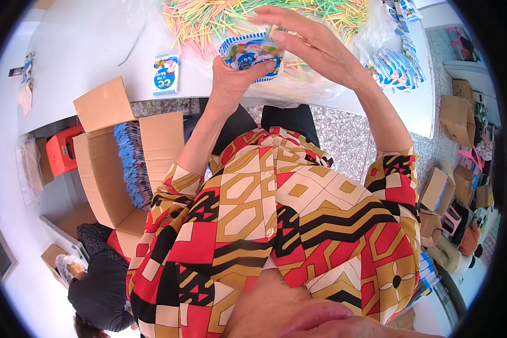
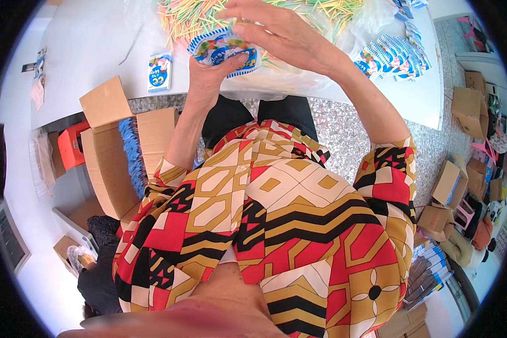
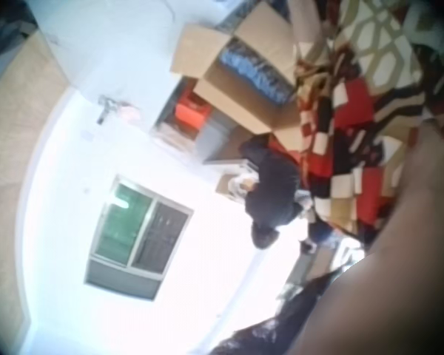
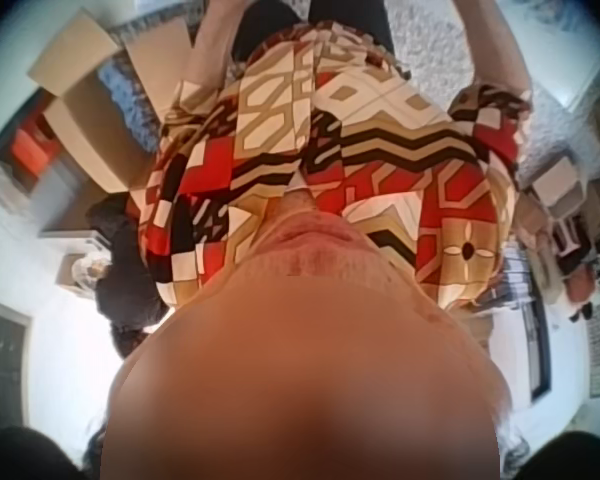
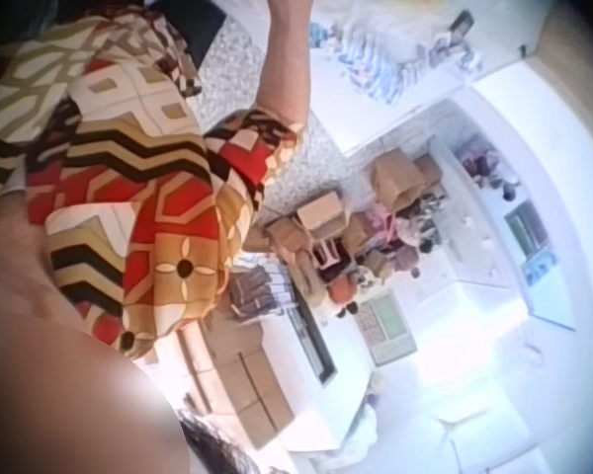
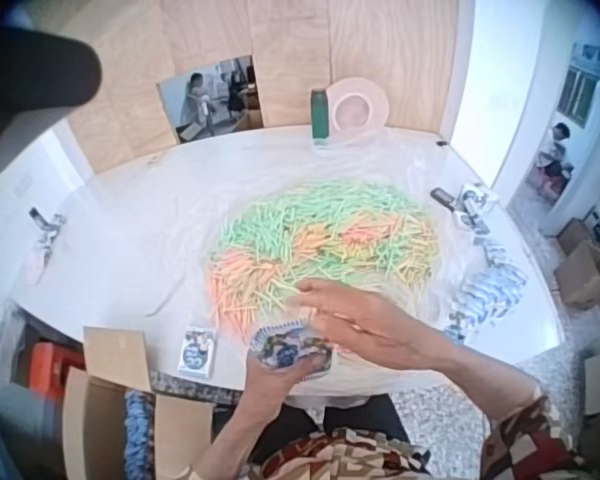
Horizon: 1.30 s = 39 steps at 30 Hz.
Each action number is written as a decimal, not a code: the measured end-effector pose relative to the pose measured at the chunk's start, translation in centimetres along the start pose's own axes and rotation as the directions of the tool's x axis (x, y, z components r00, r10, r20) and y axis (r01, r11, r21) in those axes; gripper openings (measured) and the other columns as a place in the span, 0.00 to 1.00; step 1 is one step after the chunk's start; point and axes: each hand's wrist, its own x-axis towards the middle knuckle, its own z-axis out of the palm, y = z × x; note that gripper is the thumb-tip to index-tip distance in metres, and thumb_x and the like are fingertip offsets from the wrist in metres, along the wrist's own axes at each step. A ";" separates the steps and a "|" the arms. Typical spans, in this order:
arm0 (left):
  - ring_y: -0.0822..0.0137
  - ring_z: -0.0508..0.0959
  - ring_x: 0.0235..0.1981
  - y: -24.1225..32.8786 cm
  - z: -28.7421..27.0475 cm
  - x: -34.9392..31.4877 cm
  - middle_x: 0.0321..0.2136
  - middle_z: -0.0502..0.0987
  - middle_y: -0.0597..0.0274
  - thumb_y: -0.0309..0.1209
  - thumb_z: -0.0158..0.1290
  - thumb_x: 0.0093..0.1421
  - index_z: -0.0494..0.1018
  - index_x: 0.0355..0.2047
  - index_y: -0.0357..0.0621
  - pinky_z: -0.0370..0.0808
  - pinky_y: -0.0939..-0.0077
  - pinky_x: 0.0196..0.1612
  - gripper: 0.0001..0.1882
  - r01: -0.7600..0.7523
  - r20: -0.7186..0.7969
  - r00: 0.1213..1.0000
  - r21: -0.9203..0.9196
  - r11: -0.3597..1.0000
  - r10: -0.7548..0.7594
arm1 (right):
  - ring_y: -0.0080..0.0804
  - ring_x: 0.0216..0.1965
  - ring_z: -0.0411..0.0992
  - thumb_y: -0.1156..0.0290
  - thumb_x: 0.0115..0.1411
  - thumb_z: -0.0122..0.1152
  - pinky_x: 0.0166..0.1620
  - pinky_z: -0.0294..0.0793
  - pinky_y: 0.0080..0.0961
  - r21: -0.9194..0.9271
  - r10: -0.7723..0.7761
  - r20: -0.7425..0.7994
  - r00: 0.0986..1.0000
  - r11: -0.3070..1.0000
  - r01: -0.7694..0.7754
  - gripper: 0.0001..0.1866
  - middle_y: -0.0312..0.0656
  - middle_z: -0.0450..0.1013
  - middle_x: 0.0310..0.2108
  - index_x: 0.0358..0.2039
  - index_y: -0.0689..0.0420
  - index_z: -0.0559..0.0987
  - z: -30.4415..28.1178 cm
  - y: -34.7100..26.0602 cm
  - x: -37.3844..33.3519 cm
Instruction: Packing small plastic components into individual blue and white bags.
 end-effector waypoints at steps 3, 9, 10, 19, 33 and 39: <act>0.73 0.78 0.35 0.3 0.1 0.1 0.35 0.78 0.61 0.22 0.61 0.48 0.72 0.42 0.38 0.76 0.77 0.41 0.20 -0.021 -0.020 1.000 -0.047 0.999 0.020 | 0.32 0.49 0.65 0.68 0.61 0.51 0.51 0.65 0.27 0.221 0.153 -0.021 0.988 0.964 -0.145 0.20 0.47 0.66 0.49 0.53 0.61 0.67 -0.6 -0.6 0.1; 0.72 0.78 0.36 0.6 -0.1 0.0 0.36 0.78 0.60 0.21 0.61 0.49 0.71 0.43 0.38 0.76 0.77 0.42 0.19 -0.006 -0.016 1.000 -0.068 0.998 0.005 | 0.23 0.40 0.66 0.74 0.57 0.58 0.45 0.67 0.20 0.127 0.046 -0.164 0.985 0.992 -0.025 0.21 0.37 0.67 0.41 0.51 0.60 0.69 -0.7 0.9 -1.6; 0.72 0.78 0.36 0.6 0.1 0.0 0.36 0.78 0.60 0.21 0.61 0.49 0.71 0.43 0.38 0.76 0.77 0.42 0.19 -0.005 -0.009 1.000 -0.072 0.997 0.004 | 0.19 0.36 0.67 0.74 0.57 0.57 0.41 0.68 0.17 0.148 0.054 -0.200 0.978 0.989 -0.024 0.15 0.34 0.70 0.37 0.46 0.59 0.73 -0.1 1.6 -1.9; 0.72 0.78 0.36 0.5 0.3 -0.2 0.36 0.78 0.60 0.21 0.60 0.49 0.71 0.43 0.37 0.76 0.76 0.42 0.19 -0.025 -0.029 0.999 -0.048 0.999 0.024 | 0.22 0.33 0.69 0.75 0.57 0.56 0.38 0.70 0.18 -0.061 0.108 -0.259 0.960 0.990 -0.128 0.13 0.35 0.70 0.34 0.44 0.59 0.74 0.0 3.6 -3.0; 0.67 0.75 0.41 -1.2 1.4 -0.3 0.39 0.75 0.59 0.18 0.60 0.46 0.69 0.45 0.36 0.73 0.70 0.45 0.24 0.116 -0.012 0.993 0.098 0.988 -0.116 | 0.19 0.36 0.69 0.72 0.51 0.65 0.36 0.70 0.19 0.211 0.130 -0.201 0.971 0.974 -0.087 0.13 0.33 0.71 0.36 0.38 0.55 0.76 0.5 6.2 -5.9; 0.68 0.76 0.38 -2.7 2.4 -1.1 0.38 0.74 0.58 0.17 0.58 0.48 0.67 0.44 0.35 0.73 0.71 0.45 0.21 0.179 0.017 0.983 0.159 0.971 -0.184 | 0.17 0.32 0.68 0.72 0.51 0.65 0.34 0.68 0.16 0.392 0.174 -0.244 0.954 0.917 -0.067 0.10 0.32 0.71 0.31 0.31 0.57 0.73 2.2 3.7 -9.7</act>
